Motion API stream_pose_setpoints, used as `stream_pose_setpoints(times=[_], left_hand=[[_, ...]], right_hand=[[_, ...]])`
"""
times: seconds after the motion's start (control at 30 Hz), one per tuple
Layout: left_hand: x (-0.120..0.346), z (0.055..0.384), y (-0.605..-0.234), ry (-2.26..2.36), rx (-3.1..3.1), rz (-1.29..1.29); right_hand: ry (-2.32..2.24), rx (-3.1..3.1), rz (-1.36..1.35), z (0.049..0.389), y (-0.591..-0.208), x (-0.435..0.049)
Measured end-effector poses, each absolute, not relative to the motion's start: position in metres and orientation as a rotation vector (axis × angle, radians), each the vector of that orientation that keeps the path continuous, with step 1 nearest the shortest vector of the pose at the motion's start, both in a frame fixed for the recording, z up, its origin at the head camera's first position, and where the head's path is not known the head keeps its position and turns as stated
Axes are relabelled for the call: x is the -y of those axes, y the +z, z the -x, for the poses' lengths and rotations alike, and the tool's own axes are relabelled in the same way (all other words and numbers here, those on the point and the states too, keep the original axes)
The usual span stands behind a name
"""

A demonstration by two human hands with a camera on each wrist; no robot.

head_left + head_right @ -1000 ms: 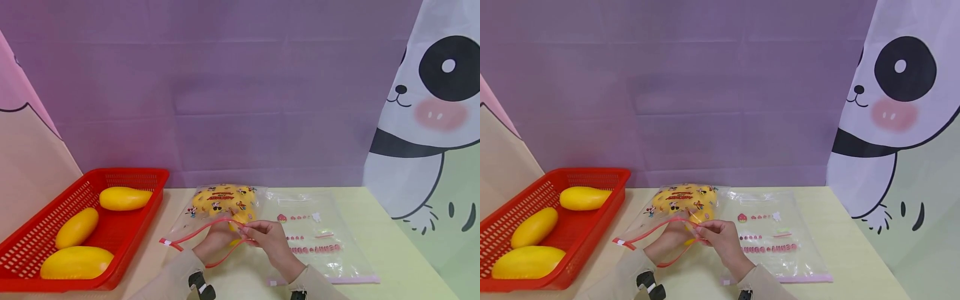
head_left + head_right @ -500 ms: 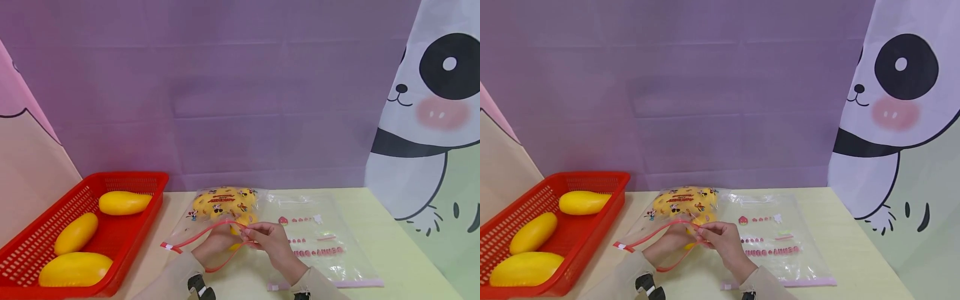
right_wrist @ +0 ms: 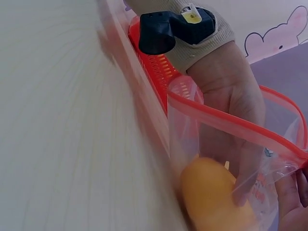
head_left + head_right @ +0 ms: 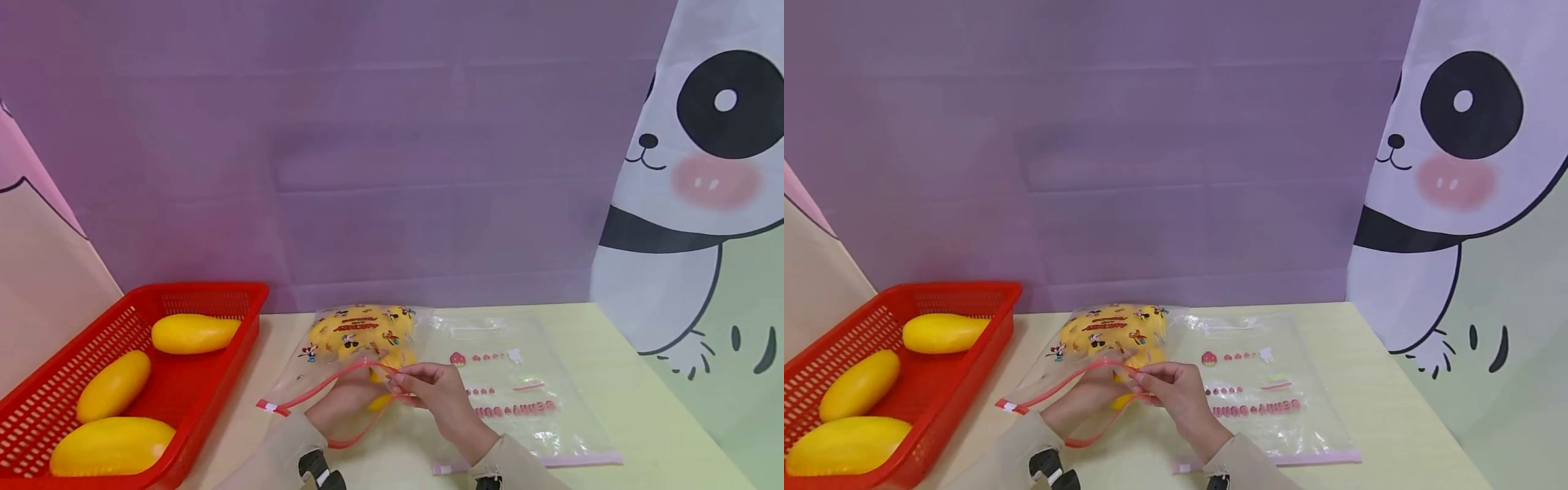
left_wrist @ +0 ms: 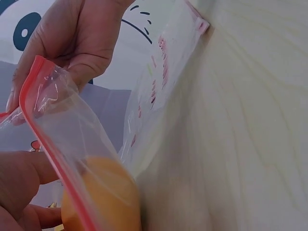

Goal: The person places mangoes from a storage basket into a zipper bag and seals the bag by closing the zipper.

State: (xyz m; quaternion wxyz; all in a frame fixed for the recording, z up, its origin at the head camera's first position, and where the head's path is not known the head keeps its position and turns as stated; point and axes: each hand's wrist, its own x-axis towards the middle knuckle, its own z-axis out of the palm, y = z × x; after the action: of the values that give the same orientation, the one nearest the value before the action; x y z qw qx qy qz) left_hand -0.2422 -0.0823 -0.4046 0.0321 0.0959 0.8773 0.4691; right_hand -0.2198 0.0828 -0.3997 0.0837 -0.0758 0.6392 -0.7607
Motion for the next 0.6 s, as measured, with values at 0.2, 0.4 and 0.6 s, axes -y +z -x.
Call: stream_pose_setpoints(times=[0.2, 0.4, 0.6], left_hand=[[0.0834, 0.2404, -0.4024, 1.343, -2.789, -0.353], [0.0827, 0.2362, -0.4031, 1.513, -2.693, -0.344], [0.0809, 0.2357, -0.4016, 1.481, -2.694, -0.175]], right_hand=[[-2.261, -1.914, 0.230, 0.2188, -0.4001, -0.0816], [-2.247, -1.917, 0.224, 0.2180, -0.3998, -0.0804], [-2.268, -1.912, 0.219, 0.2185, -0.3984, -0.0807]])
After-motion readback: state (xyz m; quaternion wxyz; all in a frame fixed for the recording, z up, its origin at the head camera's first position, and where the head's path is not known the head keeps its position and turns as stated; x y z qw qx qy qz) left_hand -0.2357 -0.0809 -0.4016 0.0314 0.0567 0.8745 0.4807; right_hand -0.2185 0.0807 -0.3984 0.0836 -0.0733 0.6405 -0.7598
